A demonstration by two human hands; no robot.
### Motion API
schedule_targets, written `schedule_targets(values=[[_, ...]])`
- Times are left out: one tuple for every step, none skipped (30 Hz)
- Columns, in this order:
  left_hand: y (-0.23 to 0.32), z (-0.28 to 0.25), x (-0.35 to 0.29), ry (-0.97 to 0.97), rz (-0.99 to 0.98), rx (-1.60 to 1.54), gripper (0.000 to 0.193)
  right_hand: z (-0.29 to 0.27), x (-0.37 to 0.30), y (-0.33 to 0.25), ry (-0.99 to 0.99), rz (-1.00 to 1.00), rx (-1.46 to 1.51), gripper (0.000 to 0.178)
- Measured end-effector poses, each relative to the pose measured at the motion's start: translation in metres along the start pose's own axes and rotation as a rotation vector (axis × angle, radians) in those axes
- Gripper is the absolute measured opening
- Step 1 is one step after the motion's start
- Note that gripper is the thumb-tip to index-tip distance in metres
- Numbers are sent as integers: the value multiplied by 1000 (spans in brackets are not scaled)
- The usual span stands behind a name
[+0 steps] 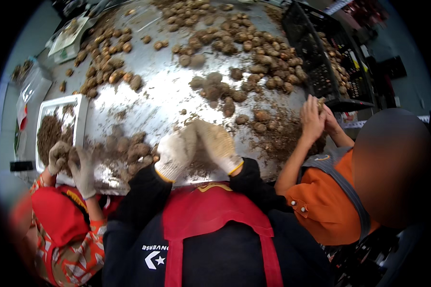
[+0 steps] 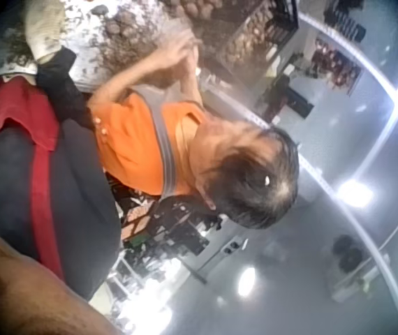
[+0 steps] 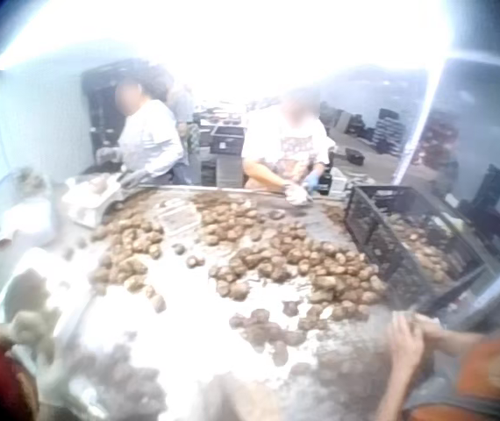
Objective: The person stands at a large metal table and repeatedly picks up chestnuts, peels off the outer husks by hand, and places the peeled nuts into a white tray. Other workers perform the same task nearby.
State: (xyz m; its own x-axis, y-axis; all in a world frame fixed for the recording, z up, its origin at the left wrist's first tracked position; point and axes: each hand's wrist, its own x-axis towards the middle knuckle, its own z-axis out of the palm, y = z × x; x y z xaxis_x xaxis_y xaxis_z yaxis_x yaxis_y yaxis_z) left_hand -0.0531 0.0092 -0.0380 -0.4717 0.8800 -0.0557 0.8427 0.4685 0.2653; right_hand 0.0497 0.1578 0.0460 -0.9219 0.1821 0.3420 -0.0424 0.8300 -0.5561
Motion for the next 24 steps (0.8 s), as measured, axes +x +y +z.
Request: schedule_targets(values=[[3, -7, 3, 95, 21, -123, 33, 2, -1, 5, 8, 53, 208, 37], [6, -15, 6, 187, 50, -242, 33, -3, -2, 5, -53, 10, 51, 36], [8, -24, 7, 274, 85, -353, 32, -3, -2, 1, 5, 6, 78, 35], [21, -43, 11, 297, 76, -313, 31, -4, 0, -3, 67, 12, 92, 34], [34, -62, 13, 321, 57, -263, 29, -7, 4, -11, 91, 97, 199, 34], [34, -42, 14, 323, -43, -365, 31, -11, 9, -22, 115, 184, 305, 33], [33, -4, 16, 327, -139, -479, 33, -13, 10, -28, 134, 276, 399, 33], [33, -1, 13, 406, -33, -405, 40, -9, 9, -23, 199, 191, 276, 33], [32, 2, 11, 490, 69, -321, 49, -3, 8, -13, 262, 105, 152, 33], [32, 4, 7, 576, 161, -230, 58, -5, 6, -10, 255, 79, 28, 35], [35, -16, 6, 544, 220, -255, 63, -6, 4, -6, 256, 52, -95, 37], [38, -36, 6, 511, 280, -280, 69, -1, -2, 2, 264, 58, -32, 38], [29, -54, 3, 250, 295, -554, 64, 9, -10, 13, 273, 62, 27, 39], [30, -68, 2, 34, 83, -945, 59, 5, -9, 10, 276, 116, 84, 39], [31, -79, 1, -193, -143, -1322, 54, 1, -8, 7, 280, 169, 143, 38], [37, -77, 2, -207, -248, -1505, 46, -4, -7, 4, 291, 226, 196, 38], [43, -74, 2, -200, -364, -1688, 41, -2, -5, -1, 298, 415, 432, 36], [41, -67, 4, -129, -441, -1698, 39, -4, -3, -6, 311, 445, 560, 36], [41, -60, 6, -64, -517, -1706, 37, -6, -1, -12, 333, 479, 687, 36], [44, -83, 5, -70, -491, -1615, 35, -8, 1, -17, 361, 512, 809, 36], [49, -106, 5, -76, -464, -1525, 34, -9, -4, -11, 296, 540, 791, 36], [47, -99, 4, 12, -373, -1511, 33, -4, -6, -8, 262, 513, 790, 36], [47, -96, 5, 100, -281, -1494, 33, 0, -9, -4, 229, 486, 787, 37], [49, -97, -1, 38, -266, -1436, 31, 4, -12, -1, 199, 459, 784, 38]])
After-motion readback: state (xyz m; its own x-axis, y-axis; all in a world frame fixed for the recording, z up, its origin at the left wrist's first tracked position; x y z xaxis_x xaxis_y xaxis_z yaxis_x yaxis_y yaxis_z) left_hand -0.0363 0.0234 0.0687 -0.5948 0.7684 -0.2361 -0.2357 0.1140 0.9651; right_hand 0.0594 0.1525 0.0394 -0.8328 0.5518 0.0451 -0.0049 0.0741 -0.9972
